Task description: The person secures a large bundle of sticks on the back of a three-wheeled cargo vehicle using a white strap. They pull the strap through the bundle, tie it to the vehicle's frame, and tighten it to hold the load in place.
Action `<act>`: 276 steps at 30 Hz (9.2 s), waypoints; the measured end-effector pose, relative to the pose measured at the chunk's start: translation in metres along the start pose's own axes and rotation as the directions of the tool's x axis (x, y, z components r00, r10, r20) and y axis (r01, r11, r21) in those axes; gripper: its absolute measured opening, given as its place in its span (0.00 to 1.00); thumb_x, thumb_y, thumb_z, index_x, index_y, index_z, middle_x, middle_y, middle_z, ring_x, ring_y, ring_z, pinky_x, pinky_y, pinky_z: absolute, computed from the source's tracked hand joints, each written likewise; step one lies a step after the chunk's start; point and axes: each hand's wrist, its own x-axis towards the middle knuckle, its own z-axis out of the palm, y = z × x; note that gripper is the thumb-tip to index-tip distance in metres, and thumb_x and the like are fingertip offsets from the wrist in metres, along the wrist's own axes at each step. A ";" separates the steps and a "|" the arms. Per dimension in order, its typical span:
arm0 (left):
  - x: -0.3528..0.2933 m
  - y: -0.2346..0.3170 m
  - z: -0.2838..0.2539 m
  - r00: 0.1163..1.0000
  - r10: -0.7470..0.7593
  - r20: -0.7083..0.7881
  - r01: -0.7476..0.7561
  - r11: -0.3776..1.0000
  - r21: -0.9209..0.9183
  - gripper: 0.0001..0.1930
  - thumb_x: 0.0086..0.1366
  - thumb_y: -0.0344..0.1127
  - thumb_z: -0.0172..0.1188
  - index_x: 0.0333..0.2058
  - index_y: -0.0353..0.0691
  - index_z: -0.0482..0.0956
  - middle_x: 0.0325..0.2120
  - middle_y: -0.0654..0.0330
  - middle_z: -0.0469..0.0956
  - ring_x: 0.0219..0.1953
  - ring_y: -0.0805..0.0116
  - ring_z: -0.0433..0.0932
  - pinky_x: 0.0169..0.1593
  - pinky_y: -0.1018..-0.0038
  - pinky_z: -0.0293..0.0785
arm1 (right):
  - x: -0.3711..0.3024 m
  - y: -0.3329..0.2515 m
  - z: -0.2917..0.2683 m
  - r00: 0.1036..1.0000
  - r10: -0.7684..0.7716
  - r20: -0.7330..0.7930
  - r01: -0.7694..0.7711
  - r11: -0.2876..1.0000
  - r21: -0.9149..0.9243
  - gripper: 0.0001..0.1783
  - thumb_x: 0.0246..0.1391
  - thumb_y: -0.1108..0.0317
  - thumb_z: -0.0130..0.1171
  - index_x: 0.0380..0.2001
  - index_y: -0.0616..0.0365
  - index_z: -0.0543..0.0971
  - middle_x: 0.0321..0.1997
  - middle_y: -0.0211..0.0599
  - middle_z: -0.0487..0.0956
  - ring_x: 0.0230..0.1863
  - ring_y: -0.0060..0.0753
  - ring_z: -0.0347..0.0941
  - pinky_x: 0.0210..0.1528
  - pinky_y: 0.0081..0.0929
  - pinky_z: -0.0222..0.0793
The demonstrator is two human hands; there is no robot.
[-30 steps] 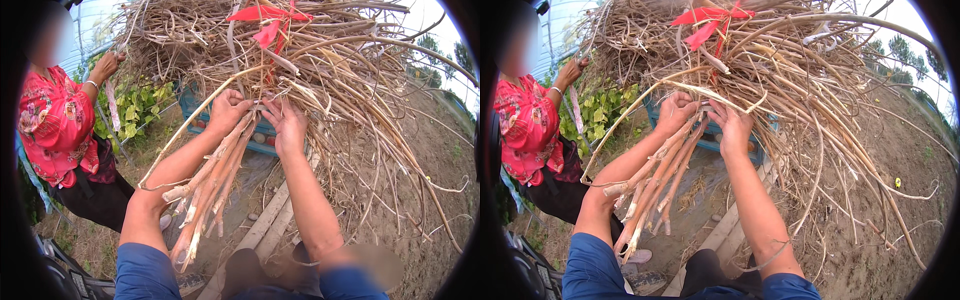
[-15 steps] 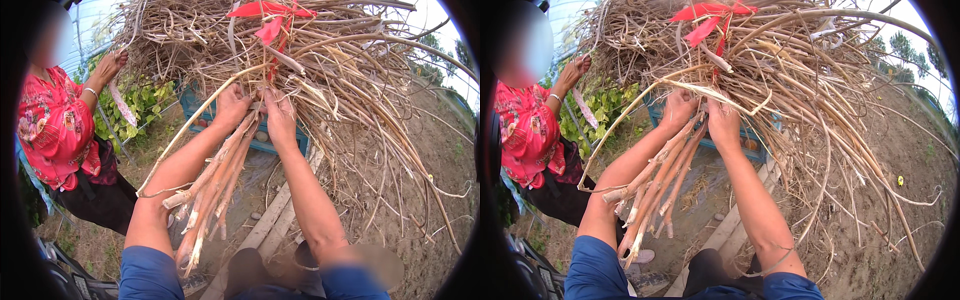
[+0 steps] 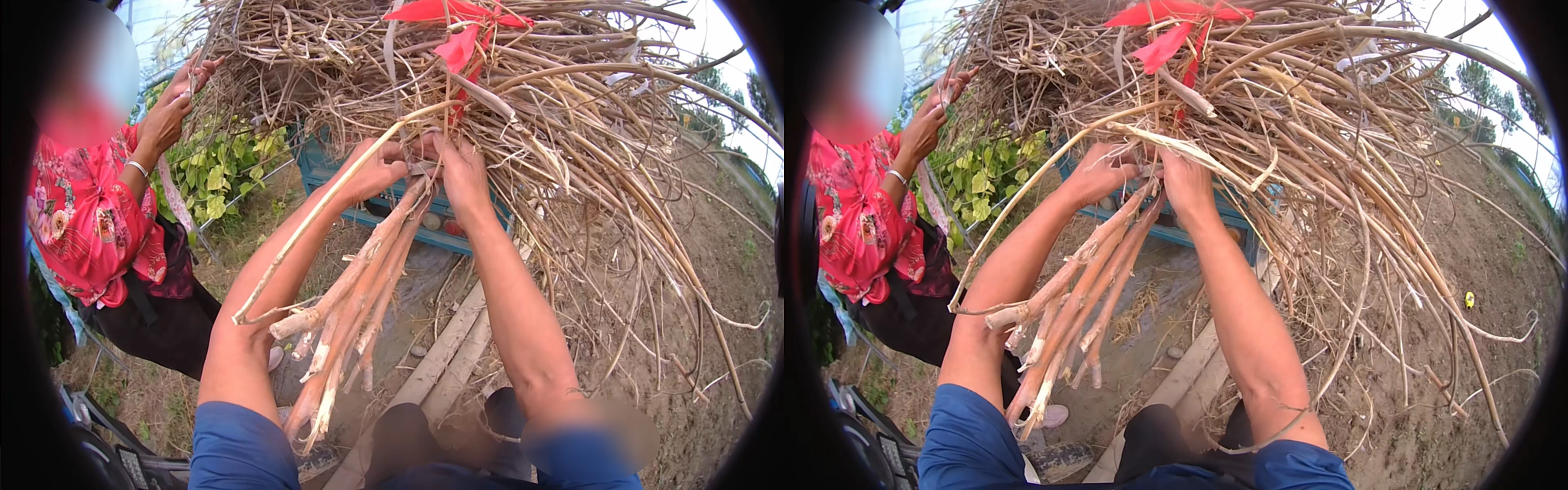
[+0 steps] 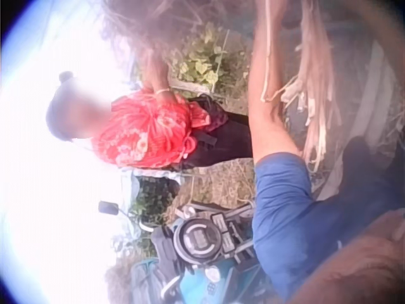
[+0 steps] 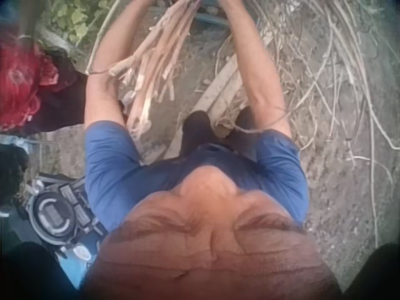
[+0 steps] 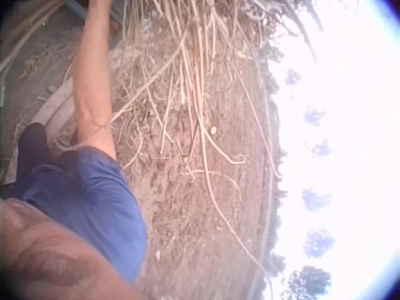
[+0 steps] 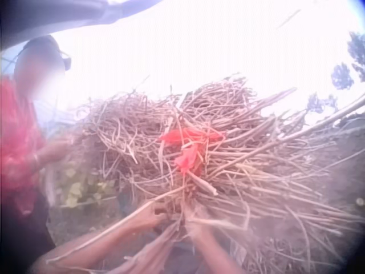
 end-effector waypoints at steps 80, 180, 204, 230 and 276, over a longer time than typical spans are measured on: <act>-0.030 0.006 0.035 0.899 -0.391 -0.196 0.104 0.626 -0.773 0.09 0.67 0.37 0.60 0.35 0.36 0.79 0.36 0.58 0.82 0.41 0.68 0.82 0.39 0.73 0.82 | 0.004 -0.001 0.023 0.933 -0.351 -0.081 0.159 0.603 -0.782 0.06 0.47 0.68 0.63 0.24 0.59 0.81 0.25 0.49 0.80 0.30 0.56 0.78 0.34 0.46 0.73; -0.020 0.004 0.047 0.833 -0.225 -0.505 -0.047 0.881 -0.470 0.05 0.60 0.28 0.63 0.27 0.32 0.80 0.22 0.59 0.82 0.24 0.76 0.79 0.29 0.78 0.76 | -0.063 -0.055 -0.017 0.961 0.094 0.261 0.178 0.514 -0.839 0.12 0.42 0.63 0.64 0.20 0.63 0.78 0.23 0.52 0.79 0.27 0.52 0.78 0.33 0.43 0.73; -0.019 0.020 0.026 0.920 -0.366 -0.141 0.179 0.711 -0.680 0.14 0.69 0.38 0.53 0.44 0.33 0.80 0.35 0.58 0.80 0.38 0.69 0.79 0.37 0.71 0.79 | -0.082 -0.064 -0.041 0.982 -0.131 0.133 0.186 0.614 -0.767 0.24 0.57 0.50 0.60 0.23 0.63 0.78 0.18 0.51 0.77 0.23 0.52 0.77 0.29 0.40 0.71; -0.170 0.100 -0.052 0.865 -0.304 0.399 0.475 0.752 -0.457 0.38 0.56 0.44 0.68 0.61 0.28 0.66 0.52 0.52 0.74 0.54 0.68 0.73 0.61 0.70 0.64 | -0.111 0.019 -0.032 0.934 -0.355 -0.045 0.277 0.797 -0.537 0.17 0.57 0.68 0.63 0.47 0.67 0.76 0.43 0.46 0.80 0.39 0.34 0.80 0.39 0.27 0.76; -0.152 0.058 -0.016 0.710 -0.694 0.122 0.442 0.305 -0.843 0.16 0.63 0.33 0.58 0.47 0.31 0.78 0.44 0.52 0.81 0.48 0.62 0.78 0.56 0.65 0.72 | -0.002 -0.043 0.065 0.652 0.333 0.681 0.242 0.760 -0.603 0.07 0.58 0.68 0.59 0.32 0.61 0.81 0.36 0.42 0.82 0.41 0.45 0.77 0.50 0.38 0.68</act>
